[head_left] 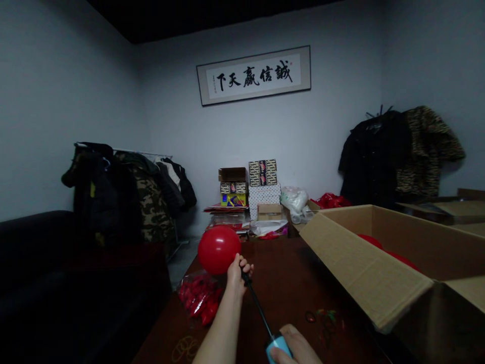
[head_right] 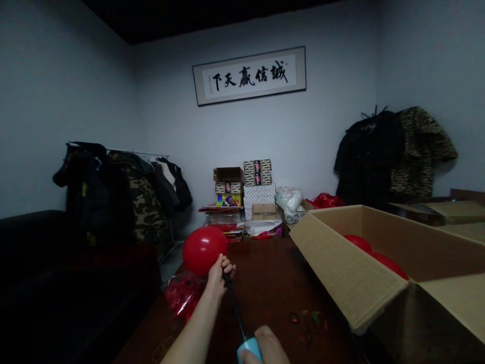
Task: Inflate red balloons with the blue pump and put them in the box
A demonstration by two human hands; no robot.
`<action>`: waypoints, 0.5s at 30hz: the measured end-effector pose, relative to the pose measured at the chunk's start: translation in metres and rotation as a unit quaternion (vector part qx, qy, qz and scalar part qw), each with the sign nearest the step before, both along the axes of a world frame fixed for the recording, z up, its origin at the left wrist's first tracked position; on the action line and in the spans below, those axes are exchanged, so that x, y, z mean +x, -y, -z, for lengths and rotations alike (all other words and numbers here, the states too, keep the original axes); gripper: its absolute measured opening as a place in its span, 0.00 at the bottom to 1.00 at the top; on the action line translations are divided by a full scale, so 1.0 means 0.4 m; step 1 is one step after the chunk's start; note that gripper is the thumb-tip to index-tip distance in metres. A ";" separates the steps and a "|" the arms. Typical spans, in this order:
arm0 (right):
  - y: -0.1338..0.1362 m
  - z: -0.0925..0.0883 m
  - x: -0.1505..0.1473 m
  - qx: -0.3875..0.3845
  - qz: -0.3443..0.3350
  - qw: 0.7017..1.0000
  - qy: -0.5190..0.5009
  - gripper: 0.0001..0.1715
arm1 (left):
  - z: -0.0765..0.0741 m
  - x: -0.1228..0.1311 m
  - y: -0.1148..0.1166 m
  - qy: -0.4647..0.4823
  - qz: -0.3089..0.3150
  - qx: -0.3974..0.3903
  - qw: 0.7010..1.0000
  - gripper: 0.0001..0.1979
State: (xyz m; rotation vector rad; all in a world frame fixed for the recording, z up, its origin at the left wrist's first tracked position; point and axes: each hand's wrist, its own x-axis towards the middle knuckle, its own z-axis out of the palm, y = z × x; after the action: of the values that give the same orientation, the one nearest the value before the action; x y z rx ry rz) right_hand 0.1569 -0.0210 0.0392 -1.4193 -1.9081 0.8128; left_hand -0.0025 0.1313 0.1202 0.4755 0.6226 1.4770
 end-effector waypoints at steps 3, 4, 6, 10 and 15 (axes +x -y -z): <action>-0.003 -0.029 -0.007 0.026 -0.012 0.999 -0.040 0.21 | 0.003 0.007 0.006 0.017 0.004 -0.008 1.000 0.16; -0.007 -0.039 -0.010 0.030 -0.008 0.998 -0.046 0.22 | 0.007 0.015 0.009 0.014 0.010 -0.017 1.000 0.16; -0.022 -0.060 -0.019 0.034 0.021 0.998 -0.050 0.23 | 0.019 0.039 0.017 -0.003 0.024 -0.038 0.999 0.16; -0.083 -0.104 -0.038 0.069 0.100 0.992 -0.032 0.22 | 0.038 0.096 0.022 -0.044 0.068 -0.031 0.996 0.17; -0.147 -0.132 -0.065 0.090 0.115 0.989 0.001 0.22 | 0.033 0.106 -0.002 -0.104 0.109 0.019 0.988 0.19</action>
State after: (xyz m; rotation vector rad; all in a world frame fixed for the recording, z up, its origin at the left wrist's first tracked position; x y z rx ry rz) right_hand 0.1308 0.0380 0.0920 -1.4930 -1.7301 0.5165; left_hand 0.0397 0.1321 0.1072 0.7121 0.6846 1.2434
